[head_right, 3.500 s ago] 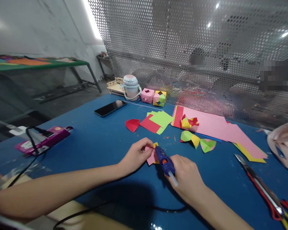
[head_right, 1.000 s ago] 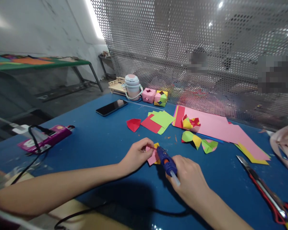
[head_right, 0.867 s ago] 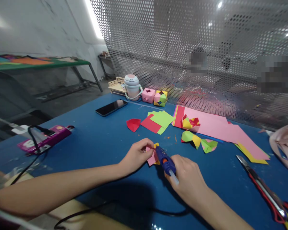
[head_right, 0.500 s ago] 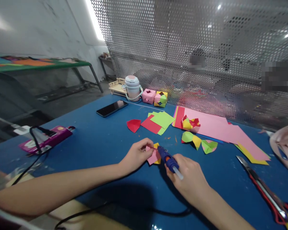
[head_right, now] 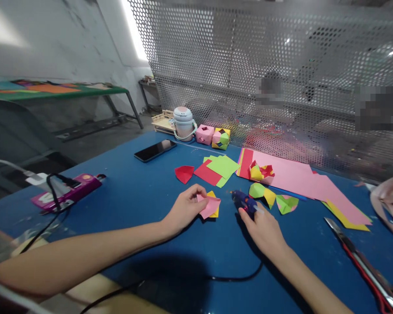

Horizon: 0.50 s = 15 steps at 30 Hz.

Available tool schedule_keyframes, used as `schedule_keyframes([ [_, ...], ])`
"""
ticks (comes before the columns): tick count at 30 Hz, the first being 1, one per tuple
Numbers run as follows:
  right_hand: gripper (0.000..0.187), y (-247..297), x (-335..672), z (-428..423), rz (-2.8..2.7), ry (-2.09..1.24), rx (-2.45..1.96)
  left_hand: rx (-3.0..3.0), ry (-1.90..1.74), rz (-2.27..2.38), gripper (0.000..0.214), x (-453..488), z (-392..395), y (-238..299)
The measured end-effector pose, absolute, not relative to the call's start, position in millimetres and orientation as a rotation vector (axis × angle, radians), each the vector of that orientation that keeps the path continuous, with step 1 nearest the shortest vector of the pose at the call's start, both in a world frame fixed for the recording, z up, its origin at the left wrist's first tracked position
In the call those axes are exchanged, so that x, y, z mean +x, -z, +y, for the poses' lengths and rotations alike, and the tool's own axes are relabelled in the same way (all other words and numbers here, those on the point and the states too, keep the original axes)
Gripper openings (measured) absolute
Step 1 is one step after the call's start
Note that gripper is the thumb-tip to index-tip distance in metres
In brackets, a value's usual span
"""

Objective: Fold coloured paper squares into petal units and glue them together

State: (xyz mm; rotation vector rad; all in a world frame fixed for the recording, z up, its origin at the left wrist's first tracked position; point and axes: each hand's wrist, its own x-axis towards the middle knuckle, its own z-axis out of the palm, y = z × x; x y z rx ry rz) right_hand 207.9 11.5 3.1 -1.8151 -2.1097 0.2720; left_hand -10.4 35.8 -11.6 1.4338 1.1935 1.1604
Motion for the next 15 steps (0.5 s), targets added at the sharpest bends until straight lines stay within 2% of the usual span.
schedule_keyframes([
  [7,0.043,-51,233,-18,-2.41,-0.165,-2.002,1.288,-1.216,1.052,0.033,-11,38,14],
  [10,0.036,-66,219,-35,-2.407,-0.473,-1.745,1.28,-1.188,1.036,0.033,-9,31,6],
  [13,0.025,-61,189,-40,-2.084,-0.693,-1.604,1.279,-1.155,1.019,0.03,-5,16,-5],
  [15,0.029,-49,171,-38,-1.901,-0.796,-1.542,1.285,-1.123,0.995,0.029,-2,6,-10],
])
